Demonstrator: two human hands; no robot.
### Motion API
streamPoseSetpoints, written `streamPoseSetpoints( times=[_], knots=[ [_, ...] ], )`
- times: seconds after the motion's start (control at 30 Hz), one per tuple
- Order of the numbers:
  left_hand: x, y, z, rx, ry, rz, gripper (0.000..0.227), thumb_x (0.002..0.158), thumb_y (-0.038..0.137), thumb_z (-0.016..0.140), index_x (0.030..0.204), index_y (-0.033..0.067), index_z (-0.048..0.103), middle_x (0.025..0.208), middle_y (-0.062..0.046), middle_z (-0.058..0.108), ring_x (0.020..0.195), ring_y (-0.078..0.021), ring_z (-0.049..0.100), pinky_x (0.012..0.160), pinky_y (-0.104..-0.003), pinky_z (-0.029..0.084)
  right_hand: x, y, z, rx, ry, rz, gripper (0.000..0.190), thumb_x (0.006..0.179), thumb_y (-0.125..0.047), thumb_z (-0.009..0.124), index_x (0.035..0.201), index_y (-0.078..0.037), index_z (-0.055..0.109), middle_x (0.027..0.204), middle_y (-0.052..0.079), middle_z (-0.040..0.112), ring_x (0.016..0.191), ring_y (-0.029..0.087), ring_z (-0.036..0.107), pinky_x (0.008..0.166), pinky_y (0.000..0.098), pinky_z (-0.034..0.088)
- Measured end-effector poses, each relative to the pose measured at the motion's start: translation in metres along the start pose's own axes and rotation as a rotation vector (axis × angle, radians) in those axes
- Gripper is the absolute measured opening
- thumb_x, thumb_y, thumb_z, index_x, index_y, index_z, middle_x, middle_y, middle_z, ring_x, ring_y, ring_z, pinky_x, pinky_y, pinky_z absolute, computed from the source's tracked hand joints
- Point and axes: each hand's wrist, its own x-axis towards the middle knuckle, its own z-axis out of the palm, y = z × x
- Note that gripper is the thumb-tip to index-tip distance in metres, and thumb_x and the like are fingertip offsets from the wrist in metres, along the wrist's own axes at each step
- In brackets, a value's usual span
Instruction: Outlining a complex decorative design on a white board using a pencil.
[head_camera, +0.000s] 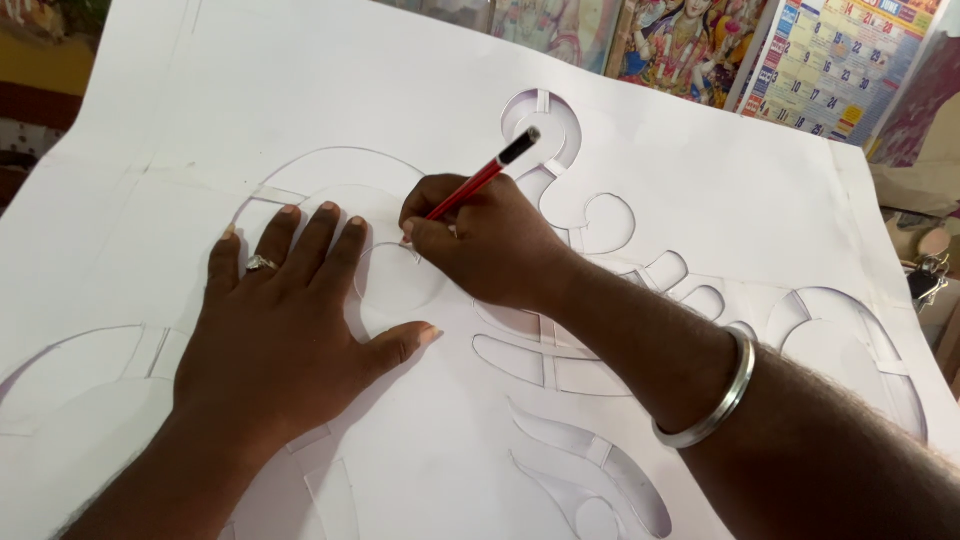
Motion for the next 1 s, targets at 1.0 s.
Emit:
streamPoseSetpoints(
  times=[1.0],
  knots=[
    [0.000,0.000,-0.001,0.021,-0.060,-0.011,0.111,0.080,0.089,0.043,0.156,0.0093,0.030,0.163,-0.016,0.029,0.153,-0.0345,0.018,0.118,-0.062,0.011,0.012,-0.001,0.002,-0.144,0.011,-0.042,0.025,0.095,-0.025,0.054,0.095,-0.005,0.070,0.079,0.006,0.076,0.073,0.016,0.073,0.070,0.0330,0.059]
  ],
)
